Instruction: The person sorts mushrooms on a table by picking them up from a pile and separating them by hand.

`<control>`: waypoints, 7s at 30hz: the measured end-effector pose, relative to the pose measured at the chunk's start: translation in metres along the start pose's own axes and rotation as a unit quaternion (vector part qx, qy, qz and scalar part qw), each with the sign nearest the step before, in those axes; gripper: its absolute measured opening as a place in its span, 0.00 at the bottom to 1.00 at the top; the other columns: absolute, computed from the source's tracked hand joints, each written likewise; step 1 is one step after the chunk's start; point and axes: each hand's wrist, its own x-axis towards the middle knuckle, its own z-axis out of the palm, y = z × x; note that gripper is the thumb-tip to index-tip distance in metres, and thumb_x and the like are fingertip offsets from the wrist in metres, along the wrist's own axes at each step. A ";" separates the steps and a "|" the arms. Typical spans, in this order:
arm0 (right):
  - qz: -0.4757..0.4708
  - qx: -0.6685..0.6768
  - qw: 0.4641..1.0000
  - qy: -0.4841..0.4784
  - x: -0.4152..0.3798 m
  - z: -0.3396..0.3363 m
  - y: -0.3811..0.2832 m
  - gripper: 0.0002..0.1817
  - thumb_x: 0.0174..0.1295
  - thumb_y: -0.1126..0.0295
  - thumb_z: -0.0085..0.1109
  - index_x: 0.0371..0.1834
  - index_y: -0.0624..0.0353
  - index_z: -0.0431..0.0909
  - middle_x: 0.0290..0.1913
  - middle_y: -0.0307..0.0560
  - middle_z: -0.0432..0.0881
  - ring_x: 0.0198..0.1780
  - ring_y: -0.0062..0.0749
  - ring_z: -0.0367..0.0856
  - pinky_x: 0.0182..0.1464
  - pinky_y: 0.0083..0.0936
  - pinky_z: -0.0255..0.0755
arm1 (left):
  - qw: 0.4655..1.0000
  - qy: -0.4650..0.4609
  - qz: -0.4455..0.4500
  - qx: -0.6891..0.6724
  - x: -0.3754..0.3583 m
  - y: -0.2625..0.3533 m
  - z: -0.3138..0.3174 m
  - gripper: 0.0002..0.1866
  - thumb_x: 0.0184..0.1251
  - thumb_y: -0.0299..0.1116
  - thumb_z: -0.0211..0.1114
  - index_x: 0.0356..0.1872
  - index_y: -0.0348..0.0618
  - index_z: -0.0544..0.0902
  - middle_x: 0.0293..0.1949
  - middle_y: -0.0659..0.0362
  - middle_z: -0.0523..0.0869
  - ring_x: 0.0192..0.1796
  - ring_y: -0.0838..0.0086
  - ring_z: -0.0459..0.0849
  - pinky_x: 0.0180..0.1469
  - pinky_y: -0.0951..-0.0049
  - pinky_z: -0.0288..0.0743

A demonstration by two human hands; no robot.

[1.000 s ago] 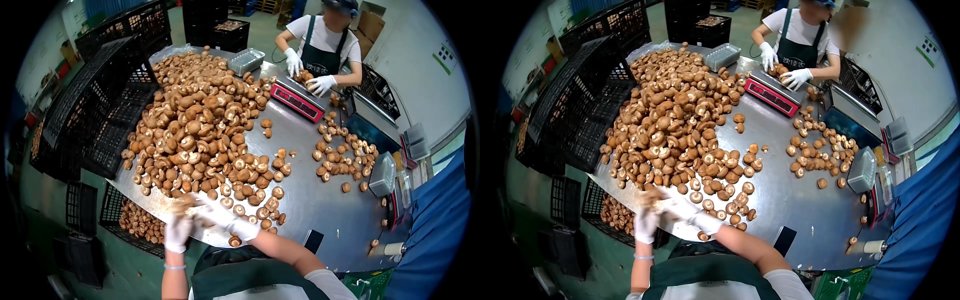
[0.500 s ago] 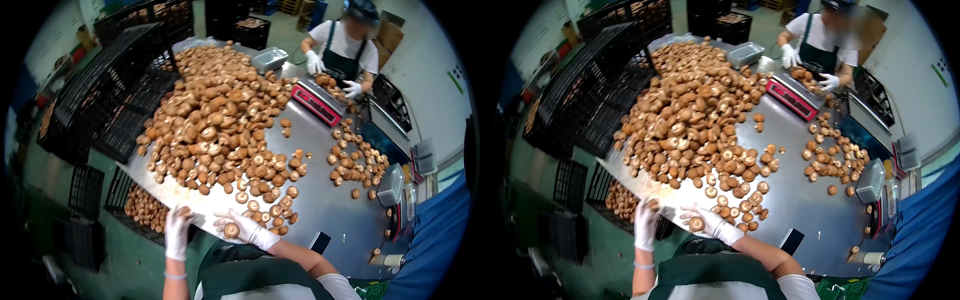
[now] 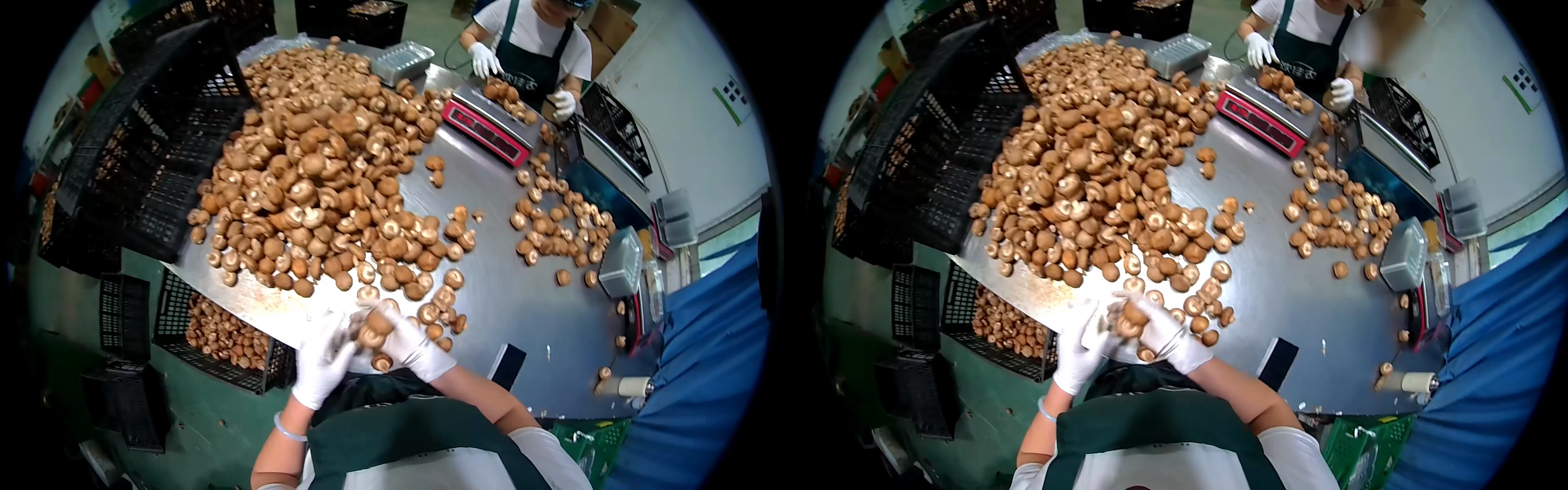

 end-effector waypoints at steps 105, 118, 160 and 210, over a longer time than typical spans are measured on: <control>-0.268 -0.221 0.895 0.280 0.000 -0.075 -0.188 0.25 0.62 0.57 0.58 0.60 0.56 0.70 0.60 0.50 0.70 0.58 0.39 0.72 0.54 0.40 0.72 | 0.923 0.270 -0.248 0.120 -0.063 -0.156 -0.020 0.26 0.61 0.25 0.60 0.62 0.33 0.69 0.63 0.43 0.70 0.67 0.53 0.66 0.69 0.62 0.57; -0.149 -0.874 0.462 -0.003 0.033 -0.031 -0.016 0.34 0.52 0.58 0.64 0.64 0.51 0.67 0.70 0.58 0.57 0.62 0.53 0.68 0.55 0.40 0.73 | 0.995 0.052 -0.083 0.002 0.003 -0.102 0.087 0.26 0.61 0.32 0.60 0.60 0.33 0.70 0.57 0.42 0.74 0.61 0.48 0.71 0.66 0.57 0.62; -0.169 -0.421 0.865 0.213 0.053 -0.069 -0.119 0.09 0.61 0.69 0.61 0.40 0.60 0.75 0.36 0.40 0.79 0.33 0.20 0.77 0.35 0.19 0.74 | 0.626 -0.101 -0.352 -0.688 -0.002 -0.060 0.029 0.22 0.73 0.39 0.47 0.61 0.36 0.70 0.58 0.51 0.77 0.59 0.68 0.77 0.56 0.68 0.74; -0.076 -0.577 0.808 0.091 0.020 -0.065 -0.122 0.31 0.54 0.72 0.66 0.63 0.58 0.67 0.57 0.45 0.74 0.55 0.28 0.76 0.58 0.24 0.71 | 0.787 -0.057 -0.559 -0.253 -0.231 -0.171 0.007 0.21 0.70 0.35 0.57 0.60 0.37 0.73 0.47 0.51 0.84 0.43 0.73 0.83 0.49 0.75 0.76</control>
